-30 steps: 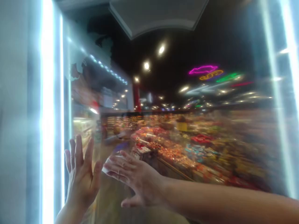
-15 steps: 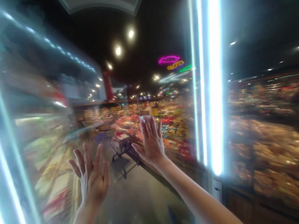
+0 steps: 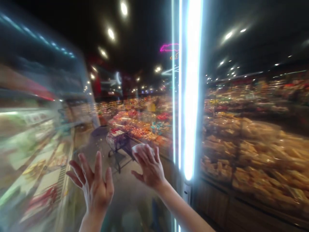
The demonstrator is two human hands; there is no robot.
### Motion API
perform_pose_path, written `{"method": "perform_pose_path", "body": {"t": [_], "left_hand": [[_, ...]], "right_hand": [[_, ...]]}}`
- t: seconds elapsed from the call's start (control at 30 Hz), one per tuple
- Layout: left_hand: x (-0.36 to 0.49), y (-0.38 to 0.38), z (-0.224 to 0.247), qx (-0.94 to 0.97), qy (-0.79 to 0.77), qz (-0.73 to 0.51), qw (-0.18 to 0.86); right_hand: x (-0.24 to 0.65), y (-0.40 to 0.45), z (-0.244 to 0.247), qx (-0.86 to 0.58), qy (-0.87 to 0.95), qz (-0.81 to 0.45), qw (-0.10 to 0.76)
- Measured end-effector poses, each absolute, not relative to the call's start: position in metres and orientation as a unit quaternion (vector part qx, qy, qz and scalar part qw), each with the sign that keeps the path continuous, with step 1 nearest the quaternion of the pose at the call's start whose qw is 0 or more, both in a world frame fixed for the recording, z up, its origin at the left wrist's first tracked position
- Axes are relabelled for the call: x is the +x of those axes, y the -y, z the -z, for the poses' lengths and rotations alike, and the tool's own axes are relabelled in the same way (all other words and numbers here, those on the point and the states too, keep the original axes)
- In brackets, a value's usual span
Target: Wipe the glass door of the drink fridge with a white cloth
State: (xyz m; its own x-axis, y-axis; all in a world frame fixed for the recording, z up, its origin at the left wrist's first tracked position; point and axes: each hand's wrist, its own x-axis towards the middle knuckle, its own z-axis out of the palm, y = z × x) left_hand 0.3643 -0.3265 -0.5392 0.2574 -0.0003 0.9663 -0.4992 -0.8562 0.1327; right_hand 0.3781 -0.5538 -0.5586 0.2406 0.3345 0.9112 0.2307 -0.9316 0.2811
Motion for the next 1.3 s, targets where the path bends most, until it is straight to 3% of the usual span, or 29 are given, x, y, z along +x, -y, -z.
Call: {"method": "perform_pose_path", "body": {"t": [0.13, 0.33, 0.43, 0.53, 0.67, 0.83, 1.0, 1.2, 1.3], "left_hand": [[0.361, 0.351, 0.555, 0.771, 0.142, -0.589, 0.195], [0.365, 0.374, 0.578, 0.789, 0.116, -0.578, 0.174], [0.368, 0.376, 0.588, 0.790, 0.093, -0.577, 0.184], [0.369, 0.372, 0.595, 0.795, 0.075, -0.572, 0.188], [0.370, 0.349, 0.606, 0.805, 0.043, -0.567, 0.170], [0.374, 0.300, 0.618, 0.795, 0.015, -0.585, 0.158], [0.381, 0.259, 0.619, 0.794, 0.048, -0.589, 0.142], [0.386, 0.215, 0.606, 0.803, 0.053, -0.570, 0.166], [0.391, 0.199, 0.599, 0.797, 0.084, -0.576, 0.160]], "right_hand": [[0.370, 0.580, 0.574, 0.775, -0.028, -0.627, -0.070], [0.364, 0.591, 0.591, 0.798, -0.079, -0.595, -0.049], [0.368, 0.591, 0.587, 0.785, -0.021, -0.613, -0.087], [0.370, 0.577, 0.591, 0.787, -0.077, -0.605, -0.095], [0.368, 0.575, 0.592, 0.776, -0.141, -0.612, -0.053], [0.368, 0.563, 0.581, 0.776, -0.012, -0.620, -0.116], [0.373, 0.513, 0.595, 0.789, -0.127, -0.600, -0.044], [0.375, 0.477, 0.580, 0.772, 0.021, -0.625, -0.113], [0.379, 0.424, 0.591, 0.790, -0.073, -0.606, -0.057]]}}
